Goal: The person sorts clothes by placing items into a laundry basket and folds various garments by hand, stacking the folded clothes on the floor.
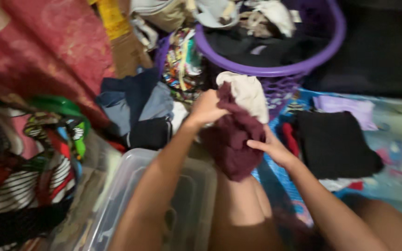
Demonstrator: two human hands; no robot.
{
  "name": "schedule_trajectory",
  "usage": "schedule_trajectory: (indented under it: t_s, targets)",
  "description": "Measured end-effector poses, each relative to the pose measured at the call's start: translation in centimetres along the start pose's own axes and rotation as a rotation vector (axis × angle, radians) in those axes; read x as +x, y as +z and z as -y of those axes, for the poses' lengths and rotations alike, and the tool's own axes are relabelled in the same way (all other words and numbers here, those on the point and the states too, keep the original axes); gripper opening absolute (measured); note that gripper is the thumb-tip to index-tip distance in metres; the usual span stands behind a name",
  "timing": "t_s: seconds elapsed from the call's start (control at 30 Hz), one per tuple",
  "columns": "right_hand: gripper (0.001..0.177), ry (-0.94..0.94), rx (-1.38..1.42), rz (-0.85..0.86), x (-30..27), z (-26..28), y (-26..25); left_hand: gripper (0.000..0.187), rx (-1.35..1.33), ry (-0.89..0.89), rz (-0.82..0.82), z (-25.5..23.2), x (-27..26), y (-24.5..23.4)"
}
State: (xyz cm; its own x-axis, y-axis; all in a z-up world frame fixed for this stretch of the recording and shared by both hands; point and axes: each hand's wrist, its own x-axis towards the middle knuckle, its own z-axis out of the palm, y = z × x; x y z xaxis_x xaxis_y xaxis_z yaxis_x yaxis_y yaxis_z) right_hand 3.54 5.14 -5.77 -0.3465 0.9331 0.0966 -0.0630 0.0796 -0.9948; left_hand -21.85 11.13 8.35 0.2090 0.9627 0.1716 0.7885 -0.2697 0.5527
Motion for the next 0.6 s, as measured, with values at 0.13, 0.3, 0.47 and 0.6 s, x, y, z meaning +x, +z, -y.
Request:
schedule_trajectory:
  t_s: [0.13,0.3,0.47,0.6]
  targets:
    - [0.091,-0.017,-0.015,-0.143,-4.5,2.6,-5.0,0.032,-0.546,0.088,0.099,-4.7,1.2,8.0]
    - [0.062,0.106,-0.018,-0.285,-10.0,2.7,-11.3,0.032,-1.124,0.051,0.195,-4.5,0.1,18.4]
    - [0.029,-0.079,-0.336,-0.515,-11.7,0.7,-14.1,0.027,-0.901,0.247,-0.245,-3.4,-0.9,27.0]
    - [0.034,-0.31,-0.129,-0.578,-10.9,2.3,-14.8,0.034,-0.614,0.422,-0.404,-4.9,-2.8,25.8]
